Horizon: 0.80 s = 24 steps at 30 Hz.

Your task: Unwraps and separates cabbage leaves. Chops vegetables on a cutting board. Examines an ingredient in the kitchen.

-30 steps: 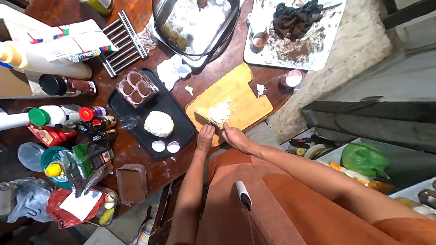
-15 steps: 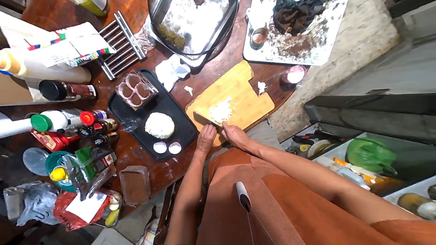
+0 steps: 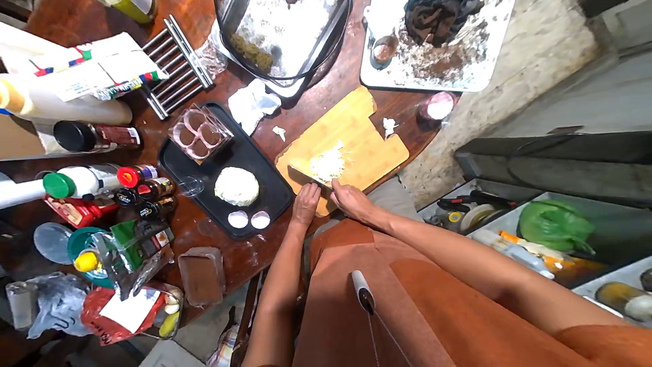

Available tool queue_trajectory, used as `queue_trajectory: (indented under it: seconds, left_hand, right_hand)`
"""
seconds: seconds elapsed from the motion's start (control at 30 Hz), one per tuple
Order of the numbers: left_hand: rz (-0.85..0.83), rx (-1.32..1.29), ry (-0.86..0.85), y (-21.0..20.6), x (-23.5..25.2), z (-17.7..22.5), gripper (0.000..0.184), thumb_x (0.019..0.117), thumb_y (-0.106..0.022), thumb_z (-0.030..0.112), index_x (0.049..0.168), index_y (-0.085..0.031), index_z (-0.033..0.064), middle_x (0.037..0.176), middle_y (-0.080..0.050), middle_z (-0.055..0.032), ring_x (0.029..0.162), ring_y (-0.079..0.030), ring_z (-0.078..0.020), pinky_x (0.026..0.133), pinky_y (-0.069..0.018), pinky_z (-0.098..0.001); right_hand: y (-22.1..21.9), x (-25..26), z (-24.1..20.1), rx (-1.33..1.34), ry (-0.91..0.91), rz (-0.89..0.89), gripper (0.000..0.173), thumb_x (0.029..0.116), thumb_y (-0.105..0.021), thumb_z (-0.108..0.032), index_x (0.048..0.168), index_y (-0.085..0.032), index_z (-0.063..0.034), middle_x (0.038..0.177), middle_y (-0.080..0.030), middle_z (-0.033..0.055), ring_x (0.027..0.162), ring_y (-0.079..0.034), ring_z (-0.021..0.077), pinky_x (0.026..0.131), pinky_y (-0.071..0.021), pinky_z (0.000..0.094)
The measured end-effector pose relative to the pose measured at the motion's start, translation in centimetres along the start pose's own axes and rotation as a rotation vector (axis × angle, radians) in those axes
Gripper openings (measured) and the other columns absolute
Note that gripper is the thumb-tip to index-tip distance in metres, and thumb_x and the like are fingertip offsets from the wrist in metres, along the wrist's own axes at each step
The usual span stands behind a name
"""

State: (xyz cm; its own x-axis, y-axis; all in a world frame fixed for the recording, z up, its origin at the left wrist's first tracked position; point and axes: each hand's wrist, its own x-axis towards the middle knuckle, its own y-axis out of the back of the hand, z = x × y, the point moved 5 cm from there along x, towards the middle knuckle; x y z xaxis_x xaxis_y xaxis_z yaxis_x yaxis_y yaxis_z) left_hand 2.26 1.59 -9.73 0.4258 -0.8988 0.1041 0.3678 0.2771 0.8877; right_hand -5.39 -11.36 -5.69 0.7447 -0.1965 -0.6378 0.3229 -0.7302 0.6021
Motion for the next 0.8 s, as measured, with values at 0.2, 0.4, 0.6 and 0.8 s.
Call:
queue_trajectory:
  seconds: [0.2, 0.4, 0.6, 0.8]
  left_hand:
    - [0.0, -0.006, 0.002, 0.0, -0.1, 0.0, 0.013, 0.0936, -0.061, -0.004, 0.096, -0.073, -0.0019, 0.098, -0.07, -0.0148, 0.095, -0.068, -0.0297, 0.092, -0.0562, -0.0403]
    - [-0.003, -0.004, 0.005, 0.1, 0.0, -0.1, 0.009, 0.0915, -0.063, -0.004, 0.091, -0.072, -0.0015, 0.094, -0.069, -0.0147, 0.091, -0.069, -0.03, 0.087, -0.0574, -0.041]
    - [-0.006, -0.015, 0.031, 0.3, 0.0, -0.1, 0.012, 0.0901, -0.062, -0.007, 0.091, -0.072, -0.001, 0.094, -0.07, -0.0146, 0.093, -0.069, -0.03, 0.089, -0.0573, -0.0414]
    - [-0.002, -0.018, 0.032, 0.4, 0.0, 0.0, 0.013, 0.089, -0.062, -0.008, 0.092, -0.072, -0.002, 0.095, -0.07, -0.0155, 0.093, -0.07, -0.0309, 0.089, -0.0579, -0.0419]
  right_hand:
    - [-0.7, -0.1, 0.4, -0.029, -0.01, -0.007, 0.024, 0.1076, -0.044, -0.026, 0.117, -0.054, -0.0057, 0.081, -0.066, 0.0148, 0.079, -0.071, 0.0364, 0.067, -0.0574, 0.0523]
    - [0.1, -0.9, 0.3, -0.023, 0.006, -0.002, 0.023, 0.1075, -0.044, -0.024, 0.115, -0.054, -0.0052, 0.079, -0.066, 0.0145, 0.077, -0.071, 0.0361, 0.066, -0.057, 0.0522]
    - [0.1, -0.9, -0.2, -0.015, 0.027, 0.019, 0.022, 0.1075, -0.044, -0.025, 0.114, -0.054, -0.0059, 0.077, -0.065, 0.0133, 0.074, -0.07, 0.035, 0.064, -0.0569, 0.0512]
    - [0.1, -0.5, -0.4, -0.023, 0.028, 0.006, 0.022, 0.1073, -0.045, -0.025, 0.116, -0.054, -0.0059, 0.078, -0.065, 0.014, 0.075, -0.071, 0.0355, 0.064, -0.0573, 0.0514]
